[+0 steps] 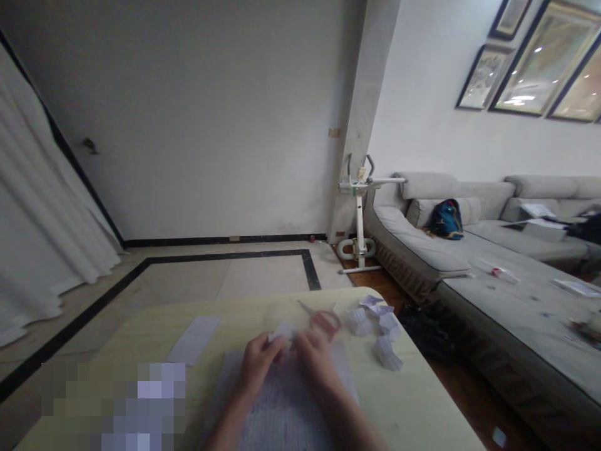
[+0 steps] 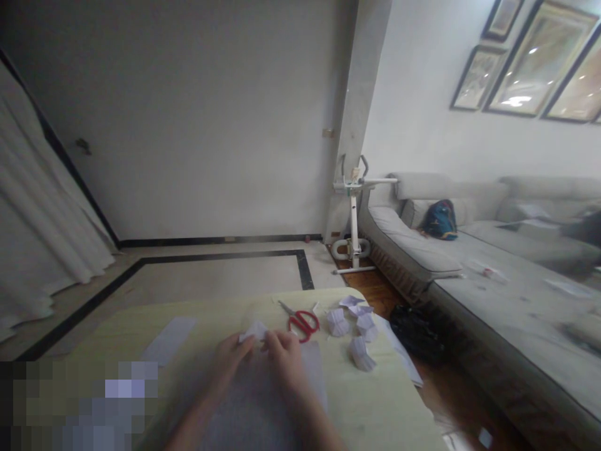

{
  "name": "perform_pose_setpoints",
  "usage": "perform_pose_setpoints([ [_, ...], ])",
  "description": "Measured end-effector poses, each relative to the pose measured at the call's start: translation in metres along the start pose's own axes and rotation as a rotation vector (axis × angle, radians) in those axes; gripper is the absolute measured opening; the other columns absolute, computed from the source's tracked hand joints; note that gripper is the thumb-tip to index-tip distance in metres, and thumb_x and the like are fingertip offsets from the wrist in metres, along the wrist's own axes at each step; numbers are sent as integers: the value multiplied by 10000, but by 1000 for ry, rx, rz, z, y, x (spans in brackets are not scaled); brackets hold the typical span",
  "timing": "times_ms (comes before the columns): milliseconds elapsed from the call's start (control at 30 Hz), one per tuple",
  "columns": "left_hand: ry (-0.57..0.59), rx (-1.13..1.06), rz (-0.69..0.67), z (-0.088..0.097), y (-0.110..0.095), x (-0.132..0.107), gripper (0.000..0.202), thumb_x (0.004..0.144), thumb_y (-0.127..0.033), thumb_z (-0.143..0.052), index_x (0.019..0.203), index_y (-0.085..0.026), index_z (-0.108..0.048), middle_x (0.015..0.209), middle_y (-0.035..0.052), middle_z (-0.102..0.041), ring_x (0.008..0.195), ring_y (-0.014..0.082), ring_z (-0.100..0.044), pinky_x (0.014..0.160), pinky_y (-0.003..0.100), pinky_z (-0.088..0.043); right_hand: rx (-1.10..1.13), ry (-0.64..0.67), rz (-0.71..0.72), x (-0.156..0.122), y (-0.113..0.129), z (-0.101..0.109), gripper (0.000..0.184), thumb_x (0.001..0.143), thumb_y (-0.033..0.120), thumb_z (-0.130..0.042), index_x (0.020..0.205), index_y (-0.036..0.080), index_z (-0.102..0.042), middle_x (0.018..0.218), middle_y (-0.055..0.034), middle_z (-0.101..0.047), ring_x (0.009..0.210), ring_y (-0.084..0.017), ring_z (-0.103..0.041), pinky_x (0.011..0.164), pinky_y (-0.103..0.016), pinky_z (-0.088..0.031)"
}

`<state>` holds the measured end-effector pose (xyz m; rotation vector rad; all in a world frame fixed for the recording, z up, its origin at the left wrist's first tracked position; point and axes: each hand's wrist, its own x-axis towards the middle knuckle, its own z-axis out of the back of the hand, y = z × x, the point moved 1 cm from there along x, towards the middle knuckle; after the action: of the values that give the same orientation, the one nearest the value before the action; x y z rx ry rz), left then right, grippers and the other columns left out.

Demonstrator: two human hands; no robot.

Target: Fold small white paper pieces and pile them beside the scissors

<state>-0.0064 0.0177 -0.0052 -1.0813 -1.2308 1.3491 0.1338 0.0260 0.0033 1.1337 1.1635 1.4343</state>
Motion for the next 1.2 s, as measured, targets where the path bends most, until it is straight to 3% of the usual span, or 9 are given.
perform_pose_setpoints([
  [367, 30, 39, 18, 3, 8, 2, 355, 704, -463, -622, 760, -117, -681, 650, 55, -663, 614, 183, -600, 539, 230, -445, 74, -6, -55, -2, -10, -9, 288, 794, 388, -542, 598, 178, -564, 570, 5, -534, 561, -138, -471, 524, -238, -355],
  [633, 29, 72, 17, -6, 0, -3, 358, 735, -464, -586, 725, -115, -665, 612, 47, -637, 586, 180, -575, 522, 231, -430, 94, -10, -68, -3, -2, 0, 257, 779, 388, -566, 621, 186, -579, 597, 2, -539, 573, -142, -488, 537, -241, -363],
  [900, 15, 48, 20, -5, 0, -2, 356, 702, -474, -611, 674, -122, -660, 579, 38, -620, 570, 181, -567, 520, 236, -428, 79, 9, -93, -2, -9, 2, 252, 783, 377, -554, 636, 176, -594, 621, -11, -550, 604, -151, -496, 540, -246, -363],
  [1067, 18, 4, 50, -5, 3, 1, 335, 688, -449, -629, 739, -119, -660, 622, 35, -634, 585, 172, -570, 510, 224, -417, 58, 12, -100, 1, -10, 1, 277, 772, 404, -547, 616, 176, -570, 582, 7, -512, 565, -136, -459, 531, -243, -348],
  [1200, -12, -2, -3, -5, 7, 3, 319, 713, -447, -601, 607, -146, -588, 507, -11, -547, 494, 134, -508, 476, 208, -377, 38, -4, -105, 3, -7, 1, 259, 764, 360, -534, 582, 175, -548, 551, 11, -489, 548, -132, -439, 528, -251, -330],
])
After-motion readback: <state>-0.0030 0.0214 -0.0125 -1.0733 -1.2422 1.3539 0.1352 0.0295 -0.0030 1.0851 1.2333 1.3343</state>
